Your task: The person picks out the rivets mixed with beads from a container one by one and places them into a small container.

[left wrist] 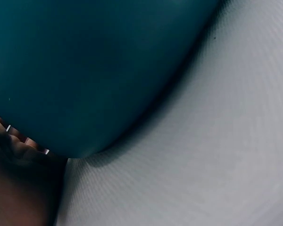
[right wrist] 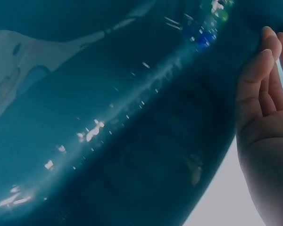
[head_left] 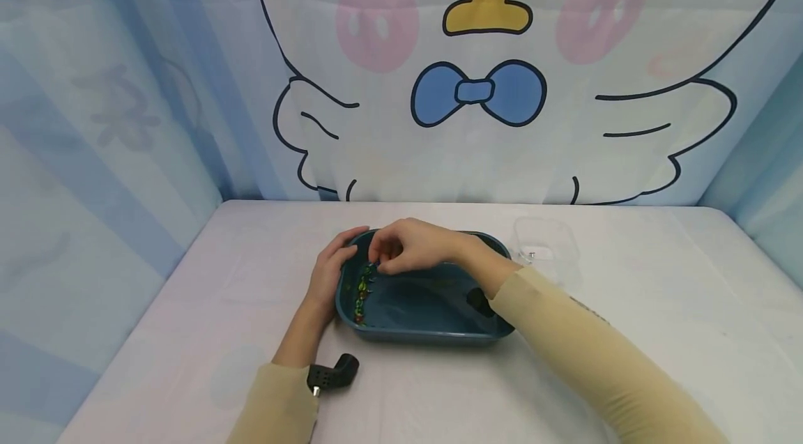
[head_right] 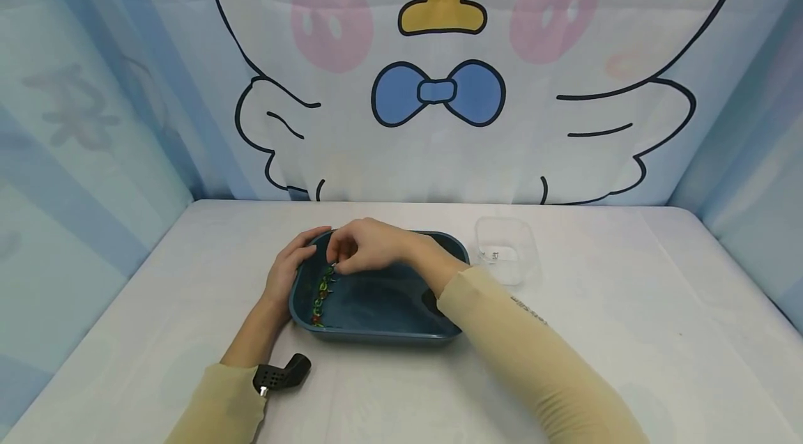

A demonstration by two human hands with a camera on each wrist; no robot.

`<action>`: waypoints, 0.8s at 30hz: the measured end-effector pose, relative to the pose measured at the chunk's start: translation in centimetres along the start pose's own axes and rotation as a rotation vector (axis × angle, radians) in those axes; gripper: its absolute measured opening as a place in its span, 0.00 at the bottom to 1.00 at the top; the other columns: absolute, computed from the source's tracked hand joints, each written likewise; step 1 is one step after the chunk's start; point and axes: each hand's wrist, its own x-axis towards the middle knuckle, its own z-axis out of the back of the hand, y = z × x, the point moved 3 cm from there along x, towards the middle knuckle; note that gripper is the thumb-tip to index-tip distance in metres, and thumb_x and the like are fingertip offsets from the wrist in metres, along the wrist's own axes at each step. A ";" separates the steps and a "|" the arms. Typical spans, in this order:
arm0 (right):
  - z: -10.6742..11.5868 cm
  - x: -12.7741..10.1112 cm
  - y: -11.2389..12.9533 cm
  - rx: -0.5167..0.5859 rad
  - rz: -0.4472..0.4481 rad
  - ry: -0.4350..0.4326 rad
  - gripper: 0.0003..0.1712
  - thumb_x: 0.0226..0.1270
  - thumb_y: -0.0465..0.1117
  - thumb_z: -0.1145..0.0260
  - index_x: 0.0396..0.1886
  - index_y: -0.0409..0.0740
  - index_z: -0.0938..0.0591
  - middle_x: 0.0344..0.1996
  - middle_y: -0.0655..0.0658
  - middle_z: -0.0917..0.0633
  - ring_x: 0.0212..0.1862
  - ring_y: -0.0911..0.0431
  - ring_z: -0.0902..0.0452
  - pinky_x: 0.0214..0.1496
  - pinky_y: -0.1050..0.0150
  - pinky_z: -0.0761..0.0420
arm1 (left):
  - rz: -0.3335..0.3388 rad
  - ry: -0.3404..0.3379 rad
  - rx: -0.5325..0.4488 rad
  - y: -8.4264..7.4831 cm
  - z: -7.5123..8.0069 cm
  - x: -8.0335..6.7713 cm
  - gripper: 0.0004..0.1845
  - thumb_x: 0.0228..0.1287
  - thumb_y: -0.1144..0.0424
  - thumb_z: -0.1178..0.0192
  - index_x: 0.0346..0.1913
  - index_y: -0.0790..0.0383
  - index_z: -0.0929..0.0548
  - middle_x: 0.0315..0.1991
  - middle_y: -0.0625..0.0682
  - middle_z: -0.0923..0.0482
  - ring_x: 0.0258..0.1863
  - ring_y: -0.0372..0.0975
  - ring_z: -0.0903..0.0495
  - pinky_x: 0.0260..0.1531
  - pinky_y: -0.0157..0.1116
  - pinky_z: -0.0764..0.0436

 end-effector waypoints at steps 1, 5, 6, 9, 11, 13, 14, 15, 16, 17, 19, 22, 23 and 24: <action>-0.1 0.1 0.0 -0.005 -0.002 0.012 0.12 0.67 0.35 0.33 0.48 0.35 0.17 0.35 0.51 0.17 0.36 0.60 0.22 0.41 0.66 0.21 | -0.001 -0.003 0.003 0.0 0.0 0.0 0.25 0.75 0.66 0.60 0.71 0.66 0.30 0.70 0.57 0.33 0.66 0.46 0.32 0.68 0.47 0.35; -0.5 0.3 -0.3 -0.014 -0.014 0.048 0.12 0.67 0.35 0.33 0.48 0.36 0.16 0.35 0.51 0.17 0.36 0.61 0.22 0.42 0.66 0.20 | -0.001 -0.011 0.017 0.1 0.1 0.0 0.25 0.75 0.66 0.59 0.70 0.66 0.29 0.70 0.57 0.33 0.66 0.47 0.32 0.68 0.48 0.35; -0.5 0.3 -0.4 -0.013 -0.018 0.052 0.12 0.67 0.35 0.33 0.48 0.36 0.16 0.35 0.51 0.17 0.36 0.61 0.22 0.42 0.66 0.20 | 0.000 -0.012 0.019 0.1 0.1 0.0 0.24 0.75 0.66 0.59 0.70 0.65 0.29 0.70 0.56 0.33 0.66 0.47 0.32 0.68 0.47 0.35; -0.7 0.4 -0.6 -0.016 -0.030 0.060 0.12 0.67 0.35 0.33 0.48 0.37 0.16 0.35 0.52 0.17 0.36 0.61 0.22 0.41 0.67 0.21 | -0.002 -0.011 0.015 0.0 0.1 0.1 0.25 0.75 0.66 0.59 0.70 0.66 0.29 0.70 0.57 0.33 0.67 0.47 0.33 0.68 0.47 0.35; -0.8 0.5 -0.8 -0.020 -0.038 0.068 0.12 0.67 0.36 0.33 0.48 0.37 0.16 0.35 0.52 0.17 0.36 0.61 0.23 0.41 0.67 0.21 | -0.003 -0.007 0.005 0.0 0.1 0.1 0.25 0.75 0.66 0.60 0.70 0.67 0.30 0.70 0.57 0.33 0.68 0.47 0.33 0.69 0.48 0.36; -1.0 0.5 -0.9 -0.024 -0.040 0.079 0.11 0.67 0.36 0.33 0.48 0.38 0.16 0.35 0.52 0.17 0.36 0.61 0.23 0.41 0.67 0.21 | -0.008 -0.001 0.001 0.0 0.0 0.1 0.25 0.74 0.66 0.60 0.70 0.68 0.30 0.70 0.57 0.33 0.68 0.47 0.33 0.69 0.47 0.37; -1.1 0.5 -0.9 -0.025 -0.041 0.085 0.11 0.67 0.36 0.34 0.48 0.38 0.16 0.35 0.53 0.17 0.36 0.61 0.22 0.41 0.67 0.21 | -0.009 0.002 -0.003 0.0 0.0 0.1 0.25 0.75 0.67 0.60 0.70 0.68 0.30 0.70 0.57 0.33 0.68 0.47 0.33 0.69 0.47 0.37; -1.1 0.6 -1.0 -0.027 -0.043 0.092 0.11 0.67 0.36 0.34 0.47 0.39 0.16 0.35 0.53 0.17 0.36 0.61 0.22 0.41 0.67 0.21 | -0.009 0.002 -0.004 0.0 0.0 0.1 0.25 0.75 0.67 0.60 0.70 0.68 0.30 0.70 0.57 0.33 0.68 0.47 0.33 0.69 0.47 0.37; -1.2 0.6 -1.0 -0.031 -0.047 0.098 0.11 0.67 0.36 0.34 0.47 0.39 0.16 0.34 0.53 0.17 0.36 0.61 0.22 0.41 0.67 0.21 | -0.010 0.004 -0.003 0.0 0.0 0.1 0.25 0.75 0.66 0.60 0.70 0.68 0.30 0.70 0.57 0.33 0.68 0.47 0.34 0.69 0.47 0.37; -1.3 0.6 -1.0 -0.034 -0.049 0.104 0.11 0.67 0.36 0.34 0.48 0.40 0.16 0.34 0.53 0.17 0.36 0.61 0.22 0.41 0.67 0.21 | -0.011 0.003 -0.001 0.0 0.0 0.1 0.25 0.75 0.66 0.60 0.70 0.68 0.30 0.70 0.57 0.33 0.68 0.47 0.33 0.69 0.47 0.37; -1.5 0.7 -1.1 -0.042 -0.056 0.114 0.11 0.67 0.36 0.34 0.47 0.40 0.16 0.34 0.53 0.17 0.36 0.62 0.22 0.41 0.67 0.21 | -0.011 0.002 0.002 0.0 0.1 0.0 0.25 0.75 0.66 0.60 0.70 0.67 0.30 0.71 0.57 0.33 0.68 0.47 0.34 0.69 0.47 0.37; -1.8 0.9 -1.1 -0.051 -0.069 0.132 0.11 0.67 0.36 0.33 0.48 0.41 0.16 0.34 0.54 0.16 0.36 0.62 0.22 0.40 0.67 0.21 | -0.013 -0.001 0.005 0.0 0.1 0.0 0.25 0.75 0.66 0.60 0.70 0.67 0.30 0.71 0.57 0.33 0.68 0.47 0.34 0.69 0.48 0.37; -1.9 0.9 -1.1 -0.052 -0.072 0.138 0.11 0.67 0.36 0.33 0.48 0.41 0.16 0.34 0.54 0.16 0.36 0.62 0.22 0.40 0.67 0.21 | -0.013 -0.001 0.007 0.0 0.1 0.0 0.25 0.75 0.66 0.60 0.70 0.67 0.30 0.71 0.57 0.33 0.68 0.47 0.34 0.69 0.48 0.37; -2.0 1.0 -1.0 -0.055 -0.075 0.143 0.11 0.67 0.35 0.33 0.48 0.41 0.16 0.34 0.54 0.16 0.35 0.62 0.22 0.40 0.67 0.21 | -0.014 0.001 0.010 0.1 0.1 -0.1 0.25 0.75 0.66 0.60 0.70 0.68 0.30 0.71 0.57 0.33 0.69 0.48 0.34 0.70 0.48 0.38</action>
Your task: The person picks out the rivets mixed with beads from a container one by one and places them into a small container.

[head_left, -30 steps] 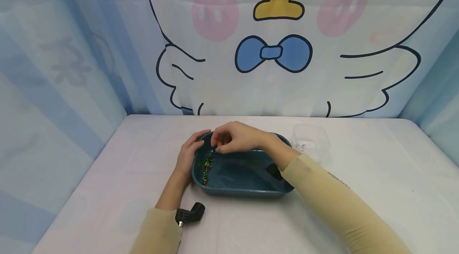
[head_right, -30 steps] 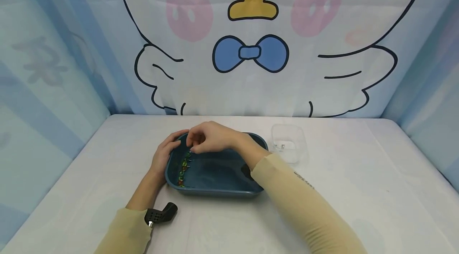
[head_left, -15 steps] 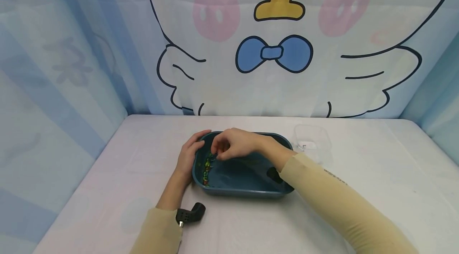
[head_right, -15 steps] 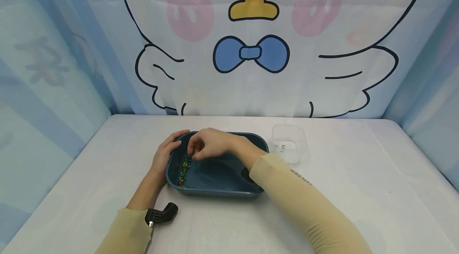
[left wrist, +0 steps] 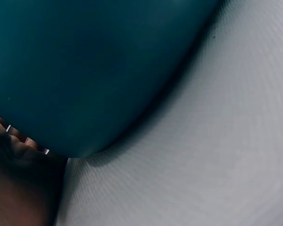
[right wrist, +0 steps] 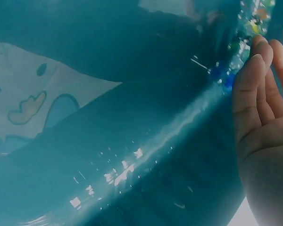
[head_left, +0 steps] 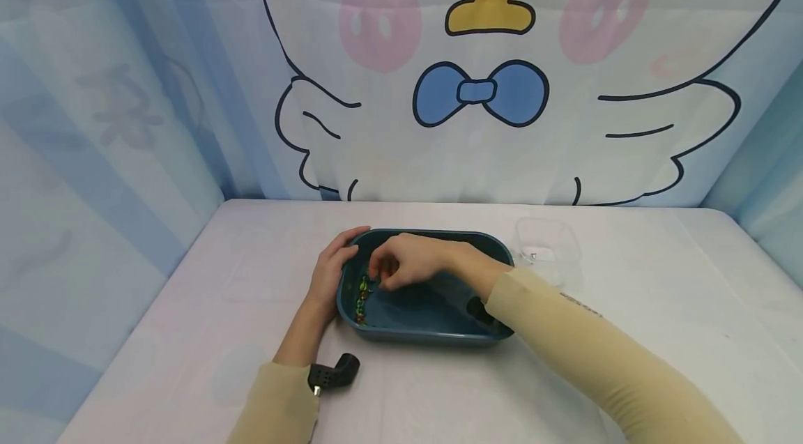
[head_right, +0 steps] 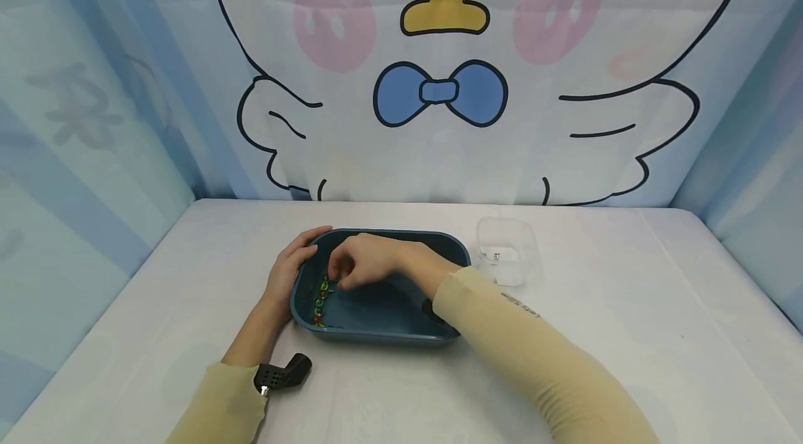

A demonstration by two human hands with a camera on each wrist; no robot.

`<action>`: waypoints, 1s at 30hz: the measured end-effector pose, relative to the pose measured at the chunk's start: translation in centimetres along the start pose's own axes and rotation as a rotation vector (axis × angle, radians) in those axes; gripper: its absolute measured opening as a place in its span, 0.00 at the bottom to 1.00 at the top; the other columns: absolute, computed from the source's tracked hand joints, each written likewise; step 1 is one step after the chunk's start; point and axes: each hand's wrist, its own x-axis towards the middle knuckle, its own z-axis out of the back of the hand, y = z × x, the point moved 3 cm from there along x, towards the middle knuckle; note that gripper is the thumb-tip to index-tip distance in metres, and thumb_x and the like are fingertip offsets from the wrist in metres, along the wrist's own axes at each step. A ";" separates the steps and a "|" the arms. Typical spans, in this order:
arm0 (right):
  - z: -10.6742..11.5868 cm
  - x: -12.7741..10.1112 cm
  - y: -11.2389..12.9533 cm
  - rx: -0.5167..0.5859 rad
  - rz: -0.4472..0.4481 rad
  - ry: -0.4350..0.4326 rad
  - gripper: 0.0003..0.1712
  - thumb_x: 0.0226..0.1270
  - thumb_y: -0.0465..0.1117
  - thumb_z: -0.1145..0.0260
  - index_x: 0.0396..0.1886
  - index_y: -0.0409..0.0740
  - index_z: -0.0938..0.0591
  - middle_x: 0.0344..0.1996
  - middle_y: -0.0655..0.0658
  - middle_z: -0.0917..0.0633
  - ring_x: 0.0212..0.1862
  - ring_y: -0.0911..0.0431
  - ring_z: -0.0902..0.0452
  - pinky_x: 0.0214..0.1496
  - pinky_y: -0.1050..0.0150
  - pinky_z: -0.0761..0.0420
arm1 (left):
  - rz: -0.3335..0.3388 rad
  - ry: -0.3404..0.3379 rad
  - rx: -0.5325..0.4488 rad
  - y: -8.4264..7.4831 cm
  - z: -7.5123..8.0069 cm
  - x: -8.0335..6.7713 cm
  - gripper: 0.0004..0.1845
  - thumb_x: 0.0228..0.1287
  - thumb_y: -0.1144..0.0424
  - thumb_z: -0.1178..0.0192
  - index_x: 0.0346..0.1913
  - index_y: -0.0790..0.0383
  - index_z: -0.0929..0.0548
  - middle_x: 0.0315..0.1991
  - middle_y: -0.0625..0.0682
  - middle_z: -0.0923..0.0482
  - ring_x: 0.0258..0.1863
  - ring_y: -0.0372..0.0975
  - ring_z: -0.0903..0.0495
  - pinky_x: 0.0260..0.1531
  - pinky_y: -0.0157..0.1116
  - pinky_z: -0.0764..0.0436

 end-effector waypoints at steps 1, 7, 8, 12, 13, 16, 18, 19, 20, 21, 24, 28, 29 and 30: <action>-0.1 0.1 0.0 -0.002 -0.002 0.004 0.11 0.66 0.35 0.33 0.48 0.41 0.15 0.34 0.54 0.16 0.35 0.62 0.22 0.40 0.67 0.21 | 0.000 0.001 -0.001 0.0 0.0 0.0 0.25 0.75 0.66 0.60 0.71 0.68 0.30 0.71 0.57 0.33 0.69 0.48 0.34 0.70 0.48 0.38; -0.5 0.3 0.1 -0.019 0.003 0.024 0.12 0.66 0.35 0.33 0.49 0.40 0.16 0.31 0.54 0.18 0.33 0.62 0.24 0.37 0.68 0.23 | 0.007 0.001 0.000 0.0 0.0 0.0 0.25 0.75 0.66 0.61 0.71 0.67 0.31 0.71 0.56 0.33 0.68 0.47 0.33 0.69 0.48 0.37; -0.6 0.3 0.1 -0.021 0.004 0.026 0.12 0.66 0.35 0.33 0.49 0.40 0.16 0.31 0.54 0.18 0.33 0.62 0.24 0.37 0.68 0.23 | 0.008 0.000 -0.002 0.0 0.0 0.0 0.25 0.75 0.66 0.61 0.71 0.67 0.31 0.71 0.56 0.33 0.68 0.47 0.33 0.69 0.47 0.37; -1.0 0.3 0.1 -0.020 0.006 0.034 0.13 0.67 0.35 0.33 0.50 0.41 0.17 0.29 0.54 0.19 0.31 0.62 0.25 0.36 0.69 0.24 | 0.010 0.001 -0.013 0.0 -0.1 0.1 0.25 0.75 0.67 0.61 0.72 0.68 0.32 0.71 0.56 0.33 0.69 0.46 0.34 0.70 0.47 0.37; -1.1 0.3 0.1 -0.025 0.007 0.036 0.13 0.67 0.35 0.33 0.51 0.41 0.17 0.29 0.54 0.19 0.31 0.63 0.25 0.36 0.69 0.24 | 0.010 0.000 -0.017 0.1 -0.1 0.1 0.25 0.75 0.67 0.61 0.71 0.68 0.31 0.71 0.56 0.33 0.69 0.46 0.34 0.69 0.47 0.37; -1.3 0.3 0.2 -0.035 0.016 0.035 0.13 0.67 0.35 0.33 0.51 0.42 0.17 0.29 0.54 0.19 0.31 0.63 0.25 0.36 0.69 0.24 | 0.009 0.001 -0.022 0.0 -0.1 0.1 0.25 0.75 0.67 0.61 0.71 0.68 0.31 0.71 0.57 0.33 0.69 0.46 0.34 0.69 0.47 0.37; -1.4 0.4 0.3 -0.043 0.018 0.036 0.12 0.68 0.35 0.32 0.50 0.43 0.17 0.30 0.54 0.19 0.31 0.63 0.25 0.36 0.69 0.23 | 0.007 0.002 -0.024 0.0 -0.1 0.1 0.25 0.75 0.67 0.61 0.70 0.67 0.30 0.71 0.57 0.33 0.69 0.46 0.34 0.69 0.46 0.37; -1.4 0.4 0.4 -0.044 0.015 0.036 0.12 0.68 0.35 0.32 0.50 0.43 0.17 0.30 0.54 0.19 0.32 0.63 0.25 0.36 0.69 0.23 | 0.006 0.004 -0.020 0.0 -0.1 0.0 0.25 0.75 0.67 0.61 0.70 0.67 0.30 0.71 0.57 0.33 0.69 0.47 0.34 0.69 0.47 0.37; -1.4 0.4 0.4 -0.044 0.013 0.038 0.12 0.68 0.35 0.32 0.50 0.43 0.17 0.30 0.54 0.19 0.31 0.63 0.25 0.36 0.69 0.23 | 0.005 0.004 -0.020 0.0 -0.1 0.0 0.25 0.75 0.67 0.61 0.70 0.66 0.29 0.71 0.57 0.33 0.69 0.47 0.34 0.69 0.47 0.37; -1.4 0.4 0.5 -0.044 0.009 0.040 0.12 0.68 0.35 0.32 0.49 0.43 0.17 0.29 0.54 0.19 0.31 0.63 0.25 0.36 0.69 0.23 | 0.005 0.005 -0.022 0.0 -0.1 0.1 0.24 0.75 0.67 0.61 0.70 0.66 0.29 0.71 0.57 0.33 0.69 0.47 0.34 0.69 0.47 0.37; -1.5 0.4 0.6 -0.045 -0.009 0.052 0.11 0.68 0.35 0.32 0.48 0.44 0.17 0.28 0.54 0.19 0.31 0.63 0.25 0.35 0.69 0.24 | 0.000 0.012 -0.025 0.0 -0.1 0.1 0.25 0.75 0.67 0.61 0.70 0.67 0.30 0.71 0.57 0.33 0.69 0.47 0.34 0.69 0.47 0.36; -1.5 0.4 0.7 -0.051 -0.020 0.054 0.08 0.67 0.34 0.31 0.45 0.44 0.16 0.28 0.54 0.19 0.32 0.63 0.24 0.36 0.69 0.24 | -0.003 0.016 -0.026 0.0 0.0 0.1 0.25 0.75 0.67 0.61 0.71 0.67 0.30 0.71 0.57 0.34 0.69 0.47 0.34 0.69 0.46 0.37; -1.5 0.4 0.7 -0.053 -0.022 0.054 0.07 0.67 0.34 0.31 0.44 0.44 0.16 0.29 0.54 0.19 0.32 0.63 0.24 0.37 0.69 0.24 | -0.002 0.015 -0.022 0.0 0.0 0.1 0.25 0.75 0.67 0.61 0.71 0.67 0.30 0.72 0.57 0.34 0.69 0.47 0.34 0.69 0.46 0.37; -1.5 0.5 0.6 -0.061 -0.022 0.055 0.06 0.67 0.34 0.31 0.43 0.44 0.16 0.29 0.55 0.19 0.32 0.63 0.25 0.37 0.69 0.23 | -0.001 0.013 -0.020 0.0 0.0 0.1 0.25 0.76 0.67 0.61 0.70 0.66 0.30 0.72 0.58 0.34 0.69 0.47 0.34 0.70 0.47 0.37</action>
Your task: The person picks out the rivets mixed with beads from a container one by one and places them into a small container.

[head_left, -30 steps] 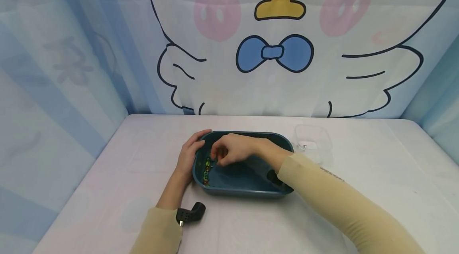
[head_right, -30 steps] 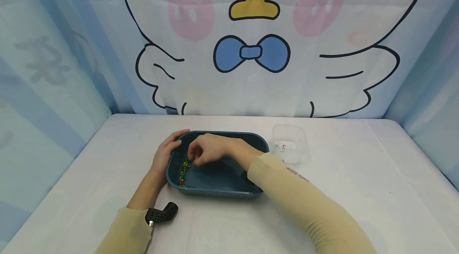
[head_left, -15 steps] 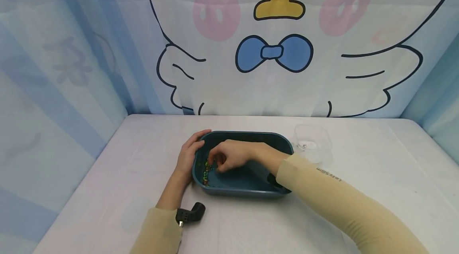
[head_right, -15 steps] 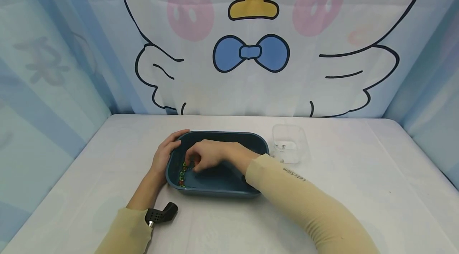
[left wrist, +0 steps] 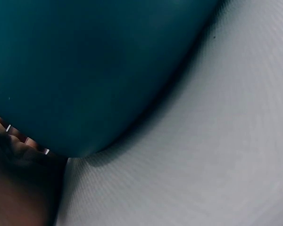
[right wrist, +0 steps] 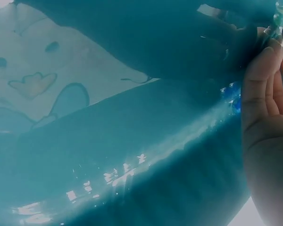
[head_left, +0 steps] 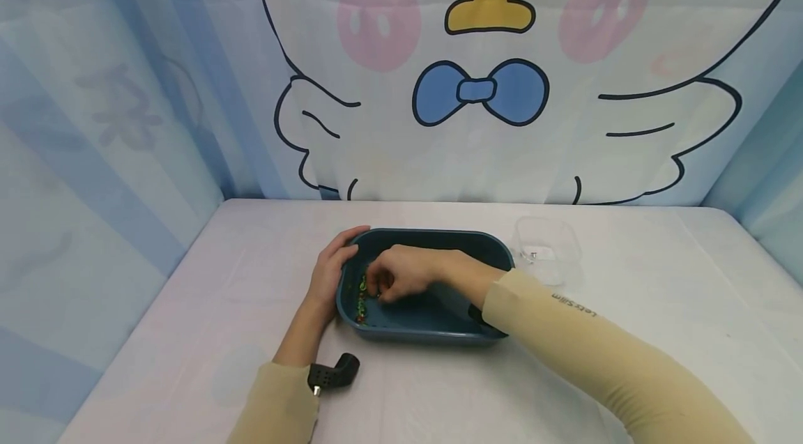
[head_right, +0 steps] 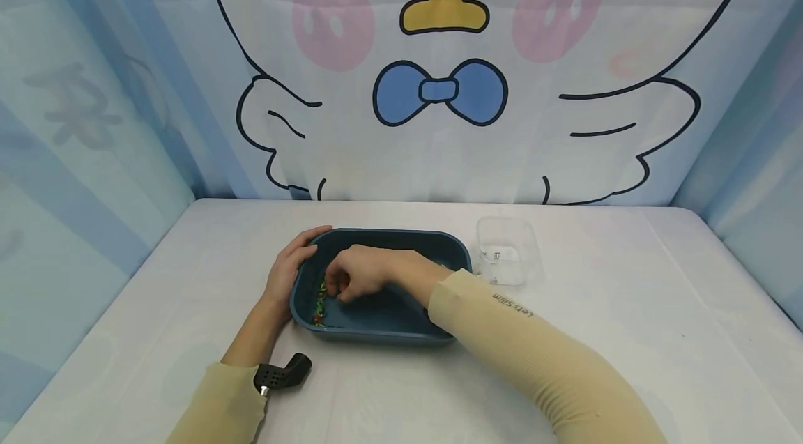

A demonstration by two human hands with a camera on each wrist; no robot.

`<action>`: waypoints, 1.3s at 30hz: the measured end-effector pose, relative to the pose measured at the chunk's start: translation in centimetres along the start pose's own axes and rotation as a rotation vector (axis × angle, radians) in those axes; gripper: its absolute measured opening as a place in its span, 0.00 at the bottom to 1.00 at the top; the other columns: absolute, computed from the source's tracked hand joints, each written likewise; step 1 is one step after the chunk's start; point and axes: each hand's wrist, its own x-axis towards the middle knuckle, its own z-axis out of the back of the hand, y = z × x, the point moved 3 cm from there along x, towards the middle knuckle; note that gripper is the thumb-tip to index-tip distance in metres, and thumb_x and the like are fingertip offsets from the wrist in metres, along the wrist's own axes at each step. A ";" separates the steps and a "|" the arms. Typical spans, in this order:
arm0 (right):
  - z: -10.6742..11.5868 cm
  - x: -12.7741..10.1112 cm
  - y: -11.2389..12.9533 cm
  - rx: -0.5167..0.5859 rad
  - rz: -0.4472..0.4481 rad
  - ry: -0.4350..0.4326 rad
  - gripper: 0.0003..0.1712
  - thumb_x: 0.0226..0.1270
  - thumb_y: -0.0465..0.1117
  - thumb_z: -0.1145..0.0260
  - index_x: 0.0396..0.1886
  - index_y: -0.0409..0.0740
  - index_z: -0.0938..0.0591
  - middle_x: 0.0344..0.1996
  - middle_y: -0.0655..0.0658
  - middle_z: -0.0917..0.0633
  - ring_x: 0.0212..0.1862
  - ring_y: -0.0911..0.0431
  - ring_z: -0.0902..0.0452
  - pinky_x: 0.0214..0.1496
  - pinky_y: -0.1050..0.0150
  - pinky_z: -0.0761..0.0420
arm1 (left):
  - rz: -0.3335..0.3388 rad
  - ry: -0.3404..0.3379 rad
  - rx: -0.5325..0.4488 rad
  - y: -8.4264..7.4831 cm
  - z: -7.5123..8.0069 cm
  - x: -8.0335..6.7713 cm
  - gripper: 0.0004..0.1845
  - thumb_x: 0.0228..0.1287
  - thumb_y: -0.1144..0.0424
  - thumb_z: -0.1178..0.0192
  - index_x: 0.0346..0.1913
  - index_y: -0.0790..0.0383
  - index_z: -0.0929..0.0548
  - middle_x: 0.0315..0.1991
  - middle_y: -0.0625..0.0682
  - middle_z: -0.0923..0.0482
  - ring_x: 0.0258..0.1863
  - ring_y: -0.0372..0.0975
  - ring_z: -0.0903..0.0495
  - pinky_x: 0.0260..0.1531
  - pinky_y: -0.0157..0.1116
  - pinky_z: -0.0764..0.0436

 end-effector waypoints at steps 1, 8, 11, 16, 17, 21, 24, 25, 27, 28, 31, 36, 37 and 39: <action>0.0 0.0 0.0 -0.006 0.001 0.001 0.05 0.67 0.34 0.31 0.41 0.44 0.16 0.29 0.55 0.19 0.33 0.63 0.25 0.37 0.70 0.23 | 0.000 -0.001 0.003 0.0 0.0 0.0 0.25 0.76 0.67 0.61 0.70 0.67 0.30 0.72 0.58 0.35 0.69 0.47 0.35 0.70 0.47 0.38; -0.2 0.2 -0.1 -0.047 -0.005 0.000 0.04 0.65 0.32 0.31 0.35 0.46 0.16 0.27 0.55 0.20 0.32 0.63 0.25 0.37 0.70 0.24 | 0.004 -0.013 0.008 0.1 0.1 0.0 0.24 0.75 0.67 0.61 0.70 0.67 0.30 0.72 0.57 0.34 0.70 0.47 0.35 0.70 0.47 0.38; -0.2 0.1 -0.1 -0.057 -0.016 -0.002 0.04 0.65 0.33 0.30 0.34 0.46 0.16 0.27 0.55 0.20 0.31 0.63 0.25 0.36 0.69 0.24 | 0.000 -0.013 0.004 0.1 0.0 0.0 0.24 0.75 0.67 0.60 0.70 0.67 0.30 0.72 0.58 0.34 0.70 0.48 0.35 0.70 0.47 0.38; -0.1 0.0 -0.1 -0.069 -0.051 -0.008 0.05 0.64 0.33 0.29 0.33 0.47 0.15 0.27 0.55 0.19 0.31 0.62 0.24 0.36 0.69 0.23 | -0.008 -0.004 -0.002 0.1 0.0 0.0 0.25 0.75 0.67 0.61 0.70 0.68 0.30 0.72 0.58 0.35 0.70 0.48 0.35 0.70 0.47 0.38; 0.0 0.0 -0.1 -0.073 -0.057 -0.011 0.05 0.64 0.33 0.29 0.33 0.48 0.15 0.27 0.55 0.19 0.31 0.62 0.24 0.36 0.68 0.23 | -0.007 -0.006 -0.002 0.1 0.0 0.0 0.25 0.75 0.67 0.61 0.70 0.68 0.30 0.72 0.58 0.34 0.70 0.47 0.35 0.70 0.47 0.38; 0.1 -0.1 -0.2 -0.097 -0.078 -0.027 0.04 0.64 0.33 0.29 0.34 0.47 0.15 0.28 0.55 0.18 0.32 0.61 0.24 0.36 0.68 0.22 | -0.006 -0.008 -0.003 0.1 0.1 0.0 0.25 0.75 0.67 0.60 0.71 0.67 0.30 0.72 0.57 0.34 0.70 0.47 0.35 0.70 0.47 0.38; 0.2 -0.2 -0.3 -0.115 -0.094 -0.037 0.04 0.64 0.33 0.29 0.34 0.47 0.15 0.28 0.55 0.18 0.32 0.61 0.24 0.36 0.68 0.22 | -0.003 -0.008 -0.007 0.1 0.0 0.0 0.25 0.75 0.67 0.61 0.71 0.69 0.31 0.72 0.57 0.34 0.70 0.47 0.35 0.70 0.46 0.38; 0.3 -0.3 -0.3 -0.123 -0.097 -0.040 0.04 0.64 0.34 0.29 0.34 0.47 0.15 0.28 0.55 0.18 0.32 0.61 0.24 0.36 0.68 0.22 | -0.004 -0.007 -0.008 0.1 0.0 0.0 0.25 0.75 0.67 0.61 0.71 0.69 0.31 0.72 0.57 0.34 0.70 0.47 0.35 0.70 0.46 0.38; 0.4 -0.3 -0.3 -0.131 -0.099 -0.041 0.04 0.64 0.33 0.29 0.34 0.46 0.15 0.27 0.55 0.18 0.31 0.61 0.24 0.36 0.67 0.22 | -0.006 -0.006 -0.009 0.1 0.0 0.0 0.25 0.75 0.68 0.61 0.71 0.69 0.32 0.72 0.58 0.35 0.70 0.47 0.35 0.70 0.47 0.38; 0.4 -0.3 -0.3 -0.136 -0.100 -0.041 0.04 0.64 0.33 0.29 0.34 0.46 0.15 0.27 0.55 0.19 0.31 0.61 0.24 0.35 0.67 0.23 | -0.007 -0.006 -0.011 0.1 0.0 0.0 0.25 0.75 0.68 0.61 0.71 0.69 0.32 0.72 0.58 0.35 0.70 0.47 0.35 0.70 0.47 0.38; 0.5 -0.4 -0.4 -0.145 -0.103 -0.039 0.05 0.63 0.33 0.29 0.32 0.47 0.15 0.26 0.55 0.19 0.30 0.61 0.25 0.34 0.67 0.23 | -0.011 -0.005 -0.008 0.0 0.0 0.1 0.25 0.75 0.68 0.60 0.71 0.69 0.31 0.72 0.58 0.35 0.70 0.47 0.35 0.70 0.47 0.38; 0.5 -0.6 -0.4 -0.130 -0.076 -0.035 0.07 0.62 0.32 0.30 0.31 0.48 0.17 0.25 0.55 0.20 0.28 0.62 0.26 0.32 0.68 0.25 | -0.010 -0.008 -0.008 0.0 0.0 0.1 0.25 0.75 0.68 0.60 0.71 0.69 0.31 0.72 0.59 0.35 0.70 0.47 0.36 0.70 0.47 0.39; 0.5 -0.6 -0.4 -0.118 -0.066 -0.035 0.07 0.61 0.32 0.30 0.31 0.48 0.17 0.25 0.55 0.20 0.27 0.62 0.26 0.31 0.68 0.25 | -0.009 -0.008 -0.007 0.0 0.0 0.1 0.25 0.75 0.68 0.60 0.71 0.69 0.31 0.72 0.59 0.35 0.70 0.47 0.36 0.70 0.47 0.39; 0.6 -0.7 -0.3 -0.087 -0.043 -0.044 0.07 0.61 0.31 0.31 0.30 0.47 0.17 0.24 0.54 0.21 0.27 0.62 0.27 0.30 0.68 0.26 | -0.008 -0.004 -0.009 0.0 0.0 0.0 0.25 0.75 0.68 0.61 0.71 0.70 0.31 0.73 0.59 0.35 0.70 0.47 0.36 0.70 0.47 0.39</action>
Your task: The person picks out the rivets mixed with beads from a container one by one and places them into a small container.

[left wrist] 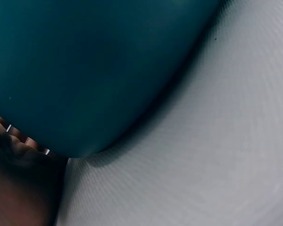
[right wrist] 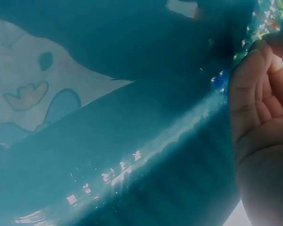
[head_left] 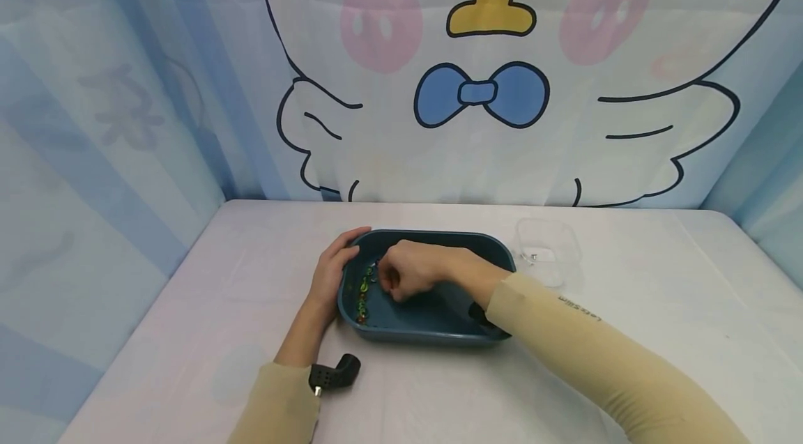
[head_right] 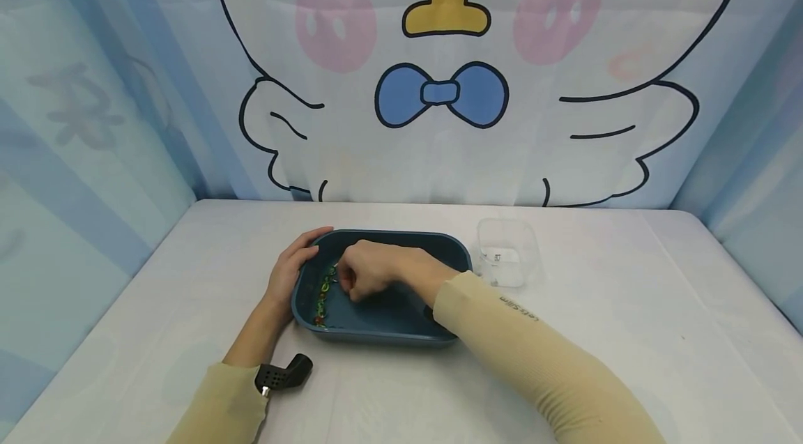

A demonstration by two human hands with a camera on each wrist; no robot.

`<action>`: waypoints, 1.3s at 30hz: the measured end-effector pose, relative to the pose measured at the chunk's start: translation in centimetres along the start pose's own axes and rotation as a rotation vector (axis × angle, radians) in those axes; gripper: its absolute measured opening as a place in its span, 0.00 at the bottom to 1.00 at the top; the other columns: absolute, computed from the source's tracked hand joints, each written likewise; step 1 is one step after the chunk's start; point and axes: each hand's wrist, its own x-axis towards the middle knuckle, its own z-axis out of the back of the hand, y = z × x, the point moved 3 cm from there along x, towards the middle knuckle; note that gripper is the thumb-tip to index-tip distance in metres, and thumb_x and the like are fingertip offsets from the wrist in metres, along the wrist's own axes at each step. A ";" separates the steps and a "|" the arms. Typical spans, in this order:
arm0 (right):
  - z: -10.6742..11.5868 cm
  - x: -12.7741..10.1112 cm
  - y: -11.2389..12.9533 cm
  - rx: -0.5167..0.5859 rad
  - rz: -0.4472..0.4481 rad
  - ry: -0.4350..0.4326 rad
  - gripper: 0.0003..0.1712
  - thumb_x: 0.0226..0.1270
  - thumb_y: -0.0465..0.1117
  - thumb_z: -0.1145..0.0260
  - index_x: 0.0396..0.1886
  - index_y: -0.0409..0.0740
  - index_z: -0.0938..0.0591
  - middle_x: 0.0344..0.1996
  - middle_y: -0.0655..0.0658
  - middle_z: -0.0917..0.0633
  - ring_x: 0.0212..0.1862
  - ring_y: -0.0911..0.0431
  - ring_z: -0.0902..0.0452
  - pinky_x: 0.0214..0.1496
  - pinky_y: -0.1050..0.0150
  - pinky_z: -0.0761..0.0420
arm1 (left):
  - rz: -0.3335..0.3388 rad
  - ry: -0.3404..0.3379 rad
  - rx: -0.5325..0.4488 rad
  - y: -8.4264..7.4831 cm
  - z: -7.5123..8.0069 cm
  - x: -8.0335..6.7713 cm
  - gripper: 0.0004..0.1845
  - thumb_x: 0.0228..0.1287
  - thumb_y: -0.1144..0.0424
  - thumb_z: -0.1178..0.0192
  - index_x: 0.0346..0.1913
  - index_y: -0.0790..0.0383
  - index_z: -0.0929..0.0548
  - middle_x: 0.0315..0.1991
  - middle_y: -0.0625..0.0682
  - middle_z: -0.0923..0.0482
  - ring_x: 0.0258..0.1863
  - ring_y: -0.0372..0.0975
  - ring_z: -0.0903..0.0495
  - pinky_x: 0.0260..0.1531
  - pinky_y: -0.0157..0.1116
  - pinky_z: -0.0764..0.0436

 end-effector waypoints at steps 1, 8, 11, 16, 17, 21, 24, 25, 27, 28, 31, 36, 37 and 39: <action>0.0 0.0 0.0 0.015 0.007 -0.005 0.07 0.61 0.31 0.31 0.30 0.47 0.18 0.24 0.54 0.21 0.26 0.62 0.27 0.30 0.68 0.26 | 0.000 0.000 0.002 0.0 0.0 0.0 0.25 0.75 0.68 0.61 0.71 0.70 0.31 0.73 0.59 0.35 0.70 0.47 0.36 0.70 0.47 0.39; 0.6 -0.5 -0.2 0.110 0.033 -0.057 0.06 0.61 0.31 0.34 0.32 0.47 0.18 0.26 0.54 0.20 0.28 0.61 0.26 0.32 0.67 0.24 | -0.004 -0.005 0.016 0.0 -0.2 0.0 0.25 0.75 0.67 0.60 0.71 0.69 0.30 0.71 0.58 0.34 0.69 0.47 0.35 0.70 0.47 0.38; 1.0 -0.8 -0.2 0.144 0.046 -0.082 0.05 0.61 0.31 0.35 0.34 0.45 0.18 0.29 0.53 0.19 0.30 0.59 0.25 0.36 0.65 0.22 | -0.015 -0.006 0.033 0.0 -0.2 -0.1 0.25 0.75 0.67 0.60 0.70 0.69 0.30 0.71 0.57 0.33 0.68 0.47 0.34 0.69 0.47 0.37; 1.6 -1.1 -0.2 0.161 0.063 -0.121 0.05 0.63 0.32 0.34 0.36 0.44 0.17 0.33 0.51 0.17 0.34 0.59 0.23 0.39 0.65 0.21 | -0.034 -0.007 0.044 0.0 -0.1 -0.1 0.24 0.75 0.67 0.58 0.70 0.67 0.28 0.69 0.58 0.31 0.67 0.47 0.33 0.68 0.47 0.36; 1.7 -1.1 -0.2 0.162 0.068 -0.127 0.05 0.63 0.32 0.34 0.36 0.44 0.17 0.33 0.50 0.17 0.34 0.59 0.23 0.40 0.65 0.21 | -0.035 -0.005 0.041 0.0 -0.1 -0.1 0.24 0.75 0.67 0.58 0.70 0.67 0.28 0.69 0.58 0.31 0.67 0.47 0.33 0.68 0.47 0.36; 2.0 -1.3 -0.2 0.188 0.097 -0.164 0.05 0.62 0.32 0.35 0.35 0.45 0.17 0.32 0.51 0.18 0.33 0.59 0.22 0.40 0.65 0.20 | -0.030 -0.003 0.038 -0.1 -0.1 -0.1 0.24 0.75 0.67 0.58 0.69 0.67 0.28 0.70 0.58 0.32 0.67 0.47 0.33 0.69 0.48 0.37; 2.3 -1.4 -0.2 0.228 0.120 -0.205 0.05 0.63 0.31 0.35 0.35 0.44 0.17 0.31 0.51 0.18 0.33 0.58 0.22 0.39 0.64 0.20 | -0.022 -0.004 0.034 0.0 -0.1 -0.1 0.24 0.75 0.67 0.58 0.70 0.68 0.29 0.70 0.58 0.32 0.67 0.47 0.34 0.69 0.48 0.37; 2.3 -1.4 -0.2 0.242 0.126 -0.218 0.05 0.63 0.31 0.35 0.35 0.44 0.17 0.31 0.52 0.18 0.33 0.58 0.22 0.39 0.64 0.20 | -0.020 -0.003 0.030 0.0 -0.1 -0.1 0.24 0.75 0.67 0.58 0.70 0.69 0.29 0.70 0.58 0.32 0.67 0.47 0.34 0.69 0.48 0.38; 2.5 -1.5 -0.2 0.267 0.137 -0.239 0.05 0.63 0.31 0.35 0.36 0.43 0.17 0.31 0.52 0.18 0.33 0.57 0.22 0.39 0.64 0.20 | -0.016 -0.007 0.026 0.0 -0.1 -0.1 0.25 0.74 0.67 0.59 0.70 0.70 0.30 0.70 0.59 0.32 0.67 0.47 0.34 0.69 0.47 0.38; 2.5 -1.5 -0.2 0.270 0.142 -0.248 0.04 0.63 0.31 0.35 0.37 0.41 0.16 0.32 0.51 0.18 0.33 0.57 0.22 0.39 0.64 0.20 | -0.016 -0.008 0.024 -0.1 -0.1 -0.1 0.25 0.74 0.67 0.59 0.70 0.70 0.30 0.70 0.59 0.32 0.67 0.47 0.34 0.69 0.47 0.38; 2.7 -1.6 -0.2 0.282 0.151 -0.271 0.05 0.64 0.31 0.35 0.39 0.38 0.16 0.32 0.51 0.18 0.33 0.56 0.23 0.39 0.64 0.20 | -0.015 -0.015 0.027 -0.1 -0.1 -0.1 0.25 0.74 0.67 0.58 0.70 0.70 0.30 0.70 0.59 0.32 0.67 0.47 0.34 0.69 0.47 0.38; 3.0 -1.8 0.0 0.316 0.147 -0.306 0.07 0.65 0.31 0.35 0.41 0.38 0.16 0.33 0.49 0.17 0.34 0.55 0.23 0.40 0.63 0.20 | -0.015 -0.024 0.047 -0.1 0.0 0.0 0.24 0.74 0.67 0.58 0.69 0.67 0.28 0.70 0.58 0.32 0.67 0.46 0.33 0.69 0.47 0.37; 3.0 -1.9 0.0 0.325 0.144 -0.311 0.07 0.65 0.31 0.35 0.41 0.38 0.16 0.33 0.49 0.17 0.34 0.55 0.23 0.40 0.62 0.20 | -0.015 -0.024 0.047 -0.1 0.0 0.0 0.24 0.74 0.67 0.58 0.69 0.67 0.28 0.69 0.58 0.32 0.67 0.46 0.33 0.68 0.47 0.37; 3.1 -2.0 0.1 0.345 0.138 -0.319 0.07 0.65 0.31 0.35 0.41 0.39 0.16 0.33 0.49 0.17 0.34 0.54 0.23 0.41 0.62 0.20 | -0.011 -0.022 0.040 0.0 0.1 0.0 0.24 0.74 0.67 0.58 0.69 0.67 0.28 0.69 0.58 0.32 0.66 0.47 0.33 0.68 0.47 0.36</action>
